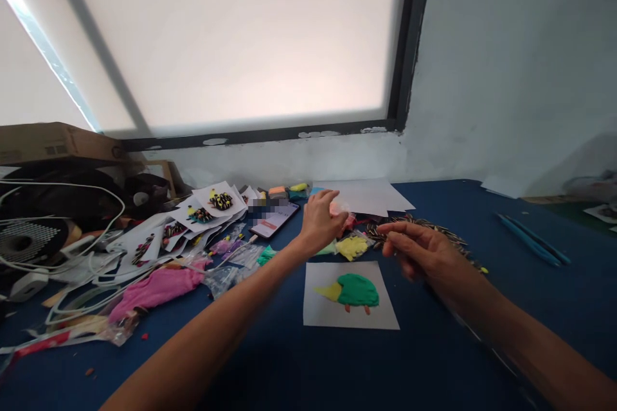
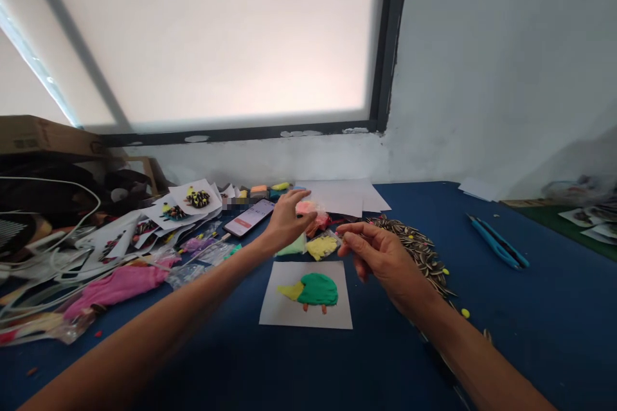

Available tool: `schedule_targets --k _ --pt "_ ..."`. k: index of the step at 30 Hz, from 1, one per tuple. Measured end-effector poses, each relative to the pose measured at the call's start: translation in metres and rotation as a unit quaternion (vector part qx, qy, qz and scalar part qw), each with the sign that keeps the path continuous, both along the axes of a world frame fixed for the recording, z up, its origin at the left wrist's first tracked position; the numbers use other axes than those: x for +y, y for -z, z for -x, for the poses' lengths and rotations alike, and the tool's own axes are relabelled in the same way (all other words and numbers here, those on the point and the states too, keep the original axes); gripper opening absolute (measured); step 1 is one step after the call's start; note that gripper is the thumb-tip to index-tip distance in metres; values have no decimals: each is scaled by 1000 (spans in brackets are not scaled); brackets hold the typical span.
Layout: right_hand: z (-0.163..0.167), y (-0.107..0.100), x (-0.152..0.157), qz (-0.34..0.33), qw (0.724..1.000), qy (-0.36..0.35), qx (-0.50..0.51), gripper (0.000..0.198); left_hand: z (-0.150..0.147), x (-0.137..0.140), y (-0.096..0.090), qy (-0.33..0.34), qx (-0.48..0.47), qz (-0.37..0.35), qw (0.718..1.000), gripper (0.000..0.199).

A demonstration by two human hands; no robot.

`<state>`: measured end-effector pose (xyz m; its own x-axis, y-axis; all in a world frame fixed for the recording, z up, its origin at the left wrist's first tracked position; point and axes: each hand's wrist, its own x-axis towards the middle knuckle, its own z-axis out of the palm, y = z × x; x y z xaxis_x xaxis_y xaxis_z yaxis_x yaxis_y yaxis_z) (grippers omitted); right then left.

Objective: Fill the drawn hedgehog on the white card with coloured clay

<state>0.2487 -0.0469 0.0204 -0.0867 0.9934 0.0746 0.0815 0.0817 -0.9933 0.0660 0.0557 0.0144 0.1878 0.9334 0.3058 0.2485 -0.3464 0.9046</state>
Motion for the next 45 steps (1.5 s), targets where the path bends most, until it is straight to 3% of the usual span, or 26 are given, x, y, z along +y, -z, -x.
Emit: schedule_targets --k 3,4,6,8,13,20,28,34,40,45 --pt "3 1 -1 6 1000 9 -4 44 4 -29 -3 95 0 27 995 20" --pt "4 1 -2 10 1000 10 -4 46 6 -37 -3 150 -6 45 988 22" --pt "9 -1 -5 24 1000 2 -4 49 10 -52 -2 300 -82 88 946 45" --pt "13 -3 -7 38 999 -21 0 52 13 -62 -3 358 -120 89 922 48" --pt "19 -3 -11 63 996 -62 20 55 14 -71 -8 316 -132 62 938 15" --pt "18 8 -10 68 994 -72 40 41 10 -66 -6 291 -140 128 938 28" --pt "20 9 -9 71 990 -105 60 35 18 -60 -8 362 -135 175 905 21" --pt "22 6 -10 46 996 -41 59 32 19 -58 -8 352 -156 177 906 22" --pt "18 5 -7 11 995 57 86 11 23 -51 -11 291 -164 195 922 23" --pt "20 6 -5 24 996 52 64 22 31 -44 -13 251 -168 192 934 31"
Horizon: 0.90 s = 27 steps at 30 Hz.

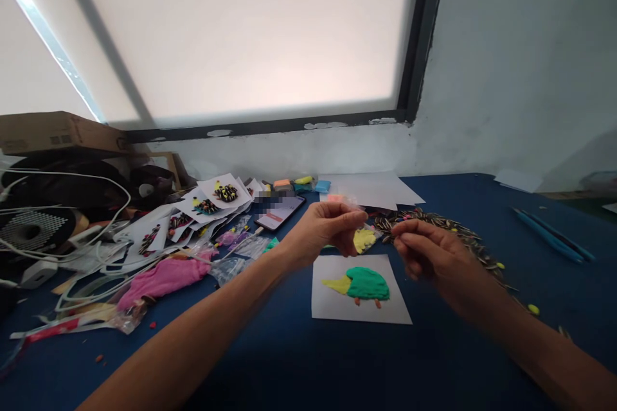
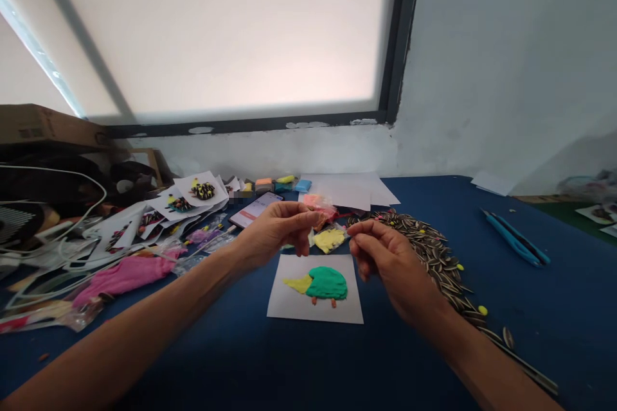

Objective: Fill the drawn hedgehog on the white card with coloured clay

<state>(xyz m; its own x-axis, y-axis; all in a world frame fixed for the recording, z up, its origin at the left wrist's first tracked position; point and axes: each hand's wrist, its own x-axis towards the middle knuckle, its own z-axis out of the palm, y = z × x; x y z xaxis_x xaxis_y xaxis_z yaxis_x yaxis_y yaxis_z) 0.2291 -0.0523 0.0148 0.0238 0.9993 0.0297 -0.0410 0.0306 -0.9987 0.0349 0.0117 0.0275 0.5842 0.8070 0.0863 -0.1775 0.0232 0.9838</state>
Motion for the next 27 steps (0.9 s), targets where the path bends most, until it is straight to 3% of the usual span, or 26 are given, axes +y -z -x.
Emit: schedule_targets --k 3,7,17,21,27 --pt "3 0 0 4 1000 -3 -19 31 3 4 3 -22 -12 2 1000 33" --pt "3 0 2 -5 999 24 -31 41 4 7 8 -17 21 29 999 18" --pt "-5 2 5 -27 997 52 -51 46 3 9 11 23 40 38 998 15" --pt "-6 5 7 -37 995 63 -64 45 1 5 10 33 50 38 997 36" --pt "-11 12 13 -54 989 98 -98 43 -1 3 11 55 63 36 996 34"
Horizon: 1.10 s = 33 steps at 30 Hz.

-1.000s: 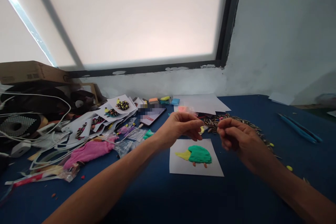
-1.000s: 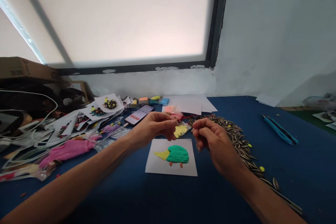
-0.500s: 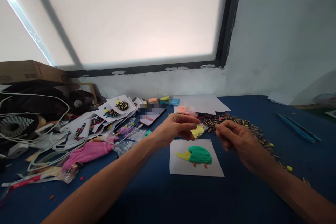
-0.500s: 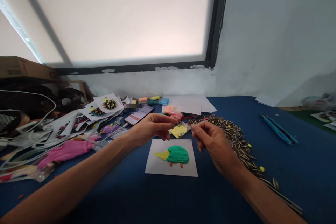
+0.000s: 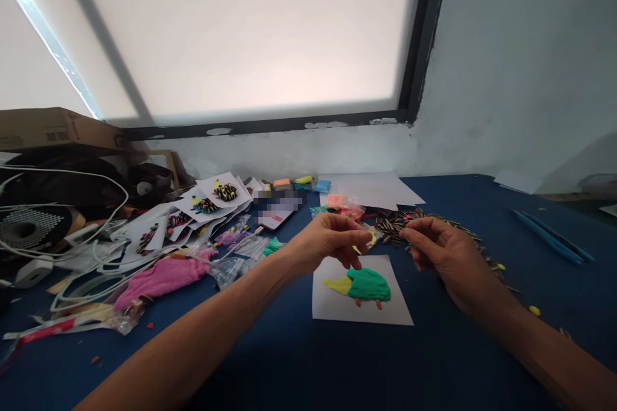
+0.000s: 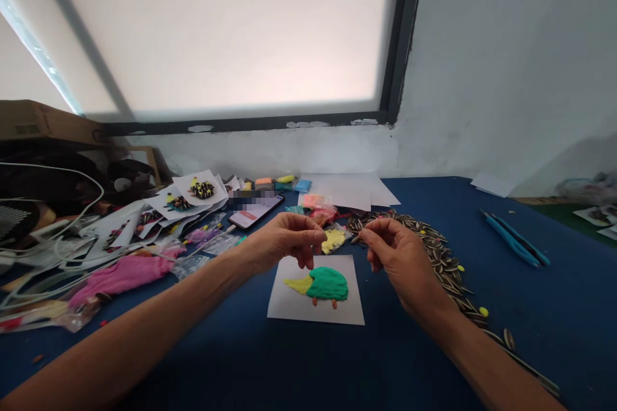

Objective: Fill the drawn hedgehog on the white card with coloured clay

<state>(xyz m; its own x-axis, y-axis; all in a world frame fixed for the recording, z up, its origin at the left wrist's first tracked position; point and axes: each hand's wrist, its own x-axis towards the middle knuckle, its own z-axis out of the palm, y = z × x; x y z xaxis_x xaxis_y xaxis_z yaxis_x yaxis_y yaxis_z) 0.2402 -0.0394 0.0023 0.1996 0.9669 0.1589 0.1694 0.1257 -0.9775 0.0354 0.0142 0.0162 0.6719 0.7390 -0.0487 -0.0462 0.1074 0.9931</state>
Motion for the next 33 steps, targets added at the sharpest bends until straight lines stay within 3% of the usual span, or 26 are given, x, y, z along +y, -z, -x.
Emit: schedule_targets --k 5,11,16,20,24,28,33 --pt "-4 -3 0 7 999 8 -51 43 -2 -2 2 4 -19 19 1000 49" --pt "-8 1 5 -8 994 24 -104 38 -3 -2 7 24 -12 5 1000 29" --pt "-8 -3 2 -3 990 15 -138 36 -5 -4 7 50 -28 32 998 34" --pt "-7 -6 -1 -3 989 9 -145 43 -7 -6 8 30 -27 29 999 35" --pt "-7 -3 1 -5 991 17 -134 35 -6 -7 8 36 -42 27 998 25" --pt "-5 -1 3 -13 994 27 -109 41 -6 -8 7 56 -45 49 996 33" --pt "-2 -6 -1 -5 994 -1 -111 22 -8 -12 5 44 -43 50 997 40"
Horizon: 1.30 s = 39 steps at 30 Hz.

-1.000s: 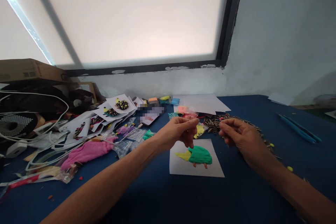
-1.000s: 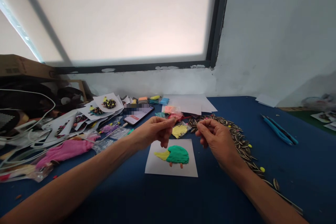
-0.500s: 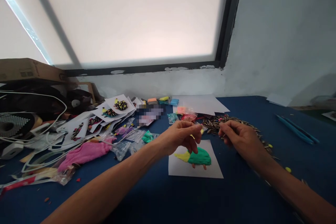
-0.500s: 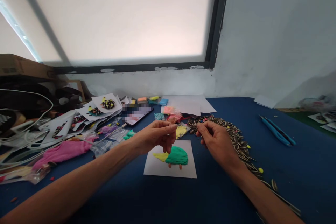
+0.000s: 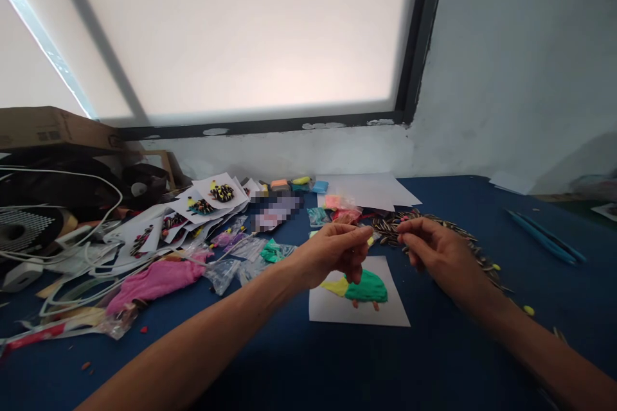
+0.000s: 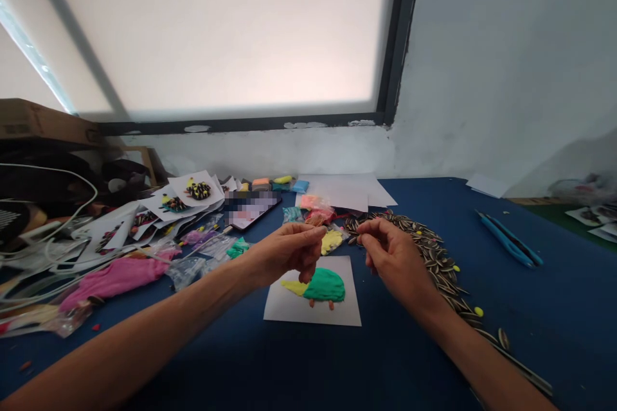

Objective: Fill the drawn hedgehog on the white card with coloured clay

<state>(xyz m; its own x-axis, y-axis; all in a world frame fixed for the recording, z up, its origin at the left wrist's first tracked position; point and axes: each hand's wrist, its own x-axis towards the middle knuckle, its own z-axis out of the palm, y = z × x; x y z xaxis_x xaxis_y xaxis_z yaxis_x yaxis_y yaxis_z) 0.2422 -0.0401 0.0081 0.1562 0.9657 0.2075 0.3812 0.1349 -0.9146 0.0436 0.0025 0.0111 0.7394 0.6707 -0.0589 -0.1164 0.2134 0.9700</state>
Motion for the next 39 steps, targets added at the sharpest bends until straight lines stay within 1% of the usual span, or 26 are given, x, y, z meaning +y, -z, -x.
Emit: schedule_targets --k 2,4,9,12,13,17,21,23,26,28,30,34,36,39 --pt "0 -1 -1 5 1000 -5 -3 13 0 0 1 -5 -5 -7 1000 30" --pt "0 0 -2 6 1000 -5 -3 10 0 0 2 -7 -9 -10 1000 23" --pt "-1 2 -1 3 1000 -1 3 10 0 1 3 15 -3 9 1000 34" --pt "-2 3 1 3 1000 -7 6 17 0 1 1 10 8 11 1000 43" --pt "-3 3 2 4 1000 -10 6 20 -1 0 1 8 8 7 1000 42" --pt "-7 8 7 6 1000 -13 3 29 0 2 3 -9 -3 -7 1000 24" --pt "-8 10 8 -1 1000 -8 5 40 1 3 5 8 -12 5 1000 25" --pt "-7 9 6 -7 1000 -4 3 42 1 3 4 12 -5 17 1000 32" --pt "-6 5 4 -8 1000 -2 -10 37 -1 1 2 11 3 27 1000 46" --pt "-6 3 3 -7 1000 -2 -21 36 -2 0 2 11 -3 25 1000 50" --pt "-6 3 4 -7 1000 2 -28 38 -2 0 2 9 -9 23 1000 46" --pt "-6 4 5 -22 999 14 -32 40 0 1 5 1 -14 10 1000 28" --pt "-6 3 4 -27 999 7 -38 38 0 1 6 4 -15 6 1000 27" --pt "-5 2 1 -26 998 -8 -50 36 0 1 6 18 -7 15 1000 34"
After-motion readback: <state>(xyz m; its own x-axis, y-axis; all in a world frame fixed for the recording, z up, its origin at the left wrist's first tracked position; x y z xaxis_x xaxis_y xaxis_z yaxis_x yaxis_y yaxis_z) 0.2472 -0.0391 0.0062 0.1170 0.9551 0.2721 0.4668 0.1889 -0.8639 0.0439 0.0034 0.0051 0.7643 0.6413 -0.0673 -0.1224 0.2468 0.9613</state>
